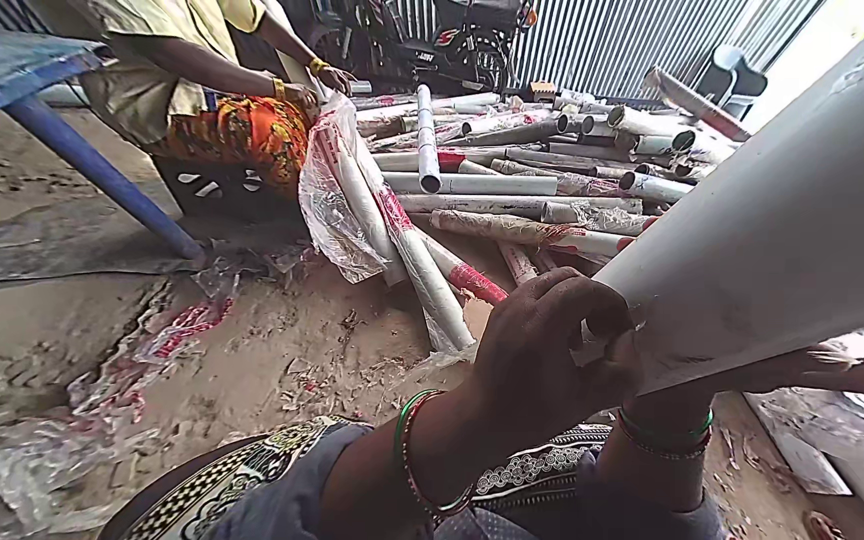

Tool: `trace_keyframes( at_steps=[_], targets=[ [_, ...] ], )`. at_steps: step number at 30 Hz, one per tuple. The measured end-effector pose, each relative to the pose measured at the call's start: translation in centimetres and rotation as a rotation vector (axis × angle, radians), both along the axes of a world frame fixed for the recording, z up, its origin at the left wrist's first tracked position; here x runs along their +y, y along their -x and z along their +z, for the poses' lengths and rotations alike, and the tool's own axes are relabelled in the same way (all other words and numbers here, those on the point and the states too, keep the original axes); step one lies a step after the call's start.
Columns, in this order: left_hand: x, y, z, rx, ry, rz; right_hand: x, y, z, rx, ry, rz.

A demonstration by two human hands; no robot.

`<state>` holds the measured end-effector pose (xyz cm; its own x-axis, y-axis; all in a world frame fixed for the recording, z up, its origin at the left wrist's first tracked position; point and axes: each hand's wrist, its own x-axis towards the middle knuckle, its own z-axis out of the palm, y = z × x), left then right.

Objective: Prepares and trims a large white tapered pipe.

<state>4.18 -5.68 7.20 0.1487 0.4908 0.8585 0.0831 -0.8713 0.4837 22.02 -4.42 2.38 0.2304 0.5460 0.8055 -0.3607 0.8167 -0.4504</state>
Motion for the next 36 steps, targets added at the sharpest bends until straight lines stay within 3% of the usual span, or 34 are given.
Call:
trace_keyframes(
  at_steps=[4, 7, 11, 16, 20, 25, 30, 36],
  targets=[
    [-0.7, 0.8, -0.4, -0.091, 0.029, -0.179, 3.1, -3.3, -3.2, -0.100, -0.169, -0.005],
    [-0.1, 1.4, -0.7, -0.088, 0.051, -0.128, -0.1, -0.5, 0.7, -0.079, 0.013, -0.161],
    [0.1, 1.5, -0.8, -0.087, 0.084, -0.102, -0.5, 0.3, 2.0, -0.103, 0.023, -0.279],
    [0.0, 1.5, -1.4, -0.177, 0.208, -0.207, -0.8, 0.7, 1.3, 0.001, 0.029, -0.028],
    [0.0, 2.1, -2.1, -0.242, 0.309, -0.296, -0.5, 0.1, 1.0, -0.017, -0.010, -0.010],
    [0.3, 4.0, -3.9, -0.256, 0.391, -0.265, -0.3, -0.4, 0.4, -0.001, -0.011, -0.110],
    [1.1, 6.0, -5.9, -0.281, 0.466, -0.261, -0.1, -3.4, -3.2, 0.045, 0.038, -0.038],
    [2.0, 7.2, -8.0, -0.359, 0.528, -0.233, -1.6, -1.5, -1.9, 0.149, 0.169, 0.023]
  ],
)
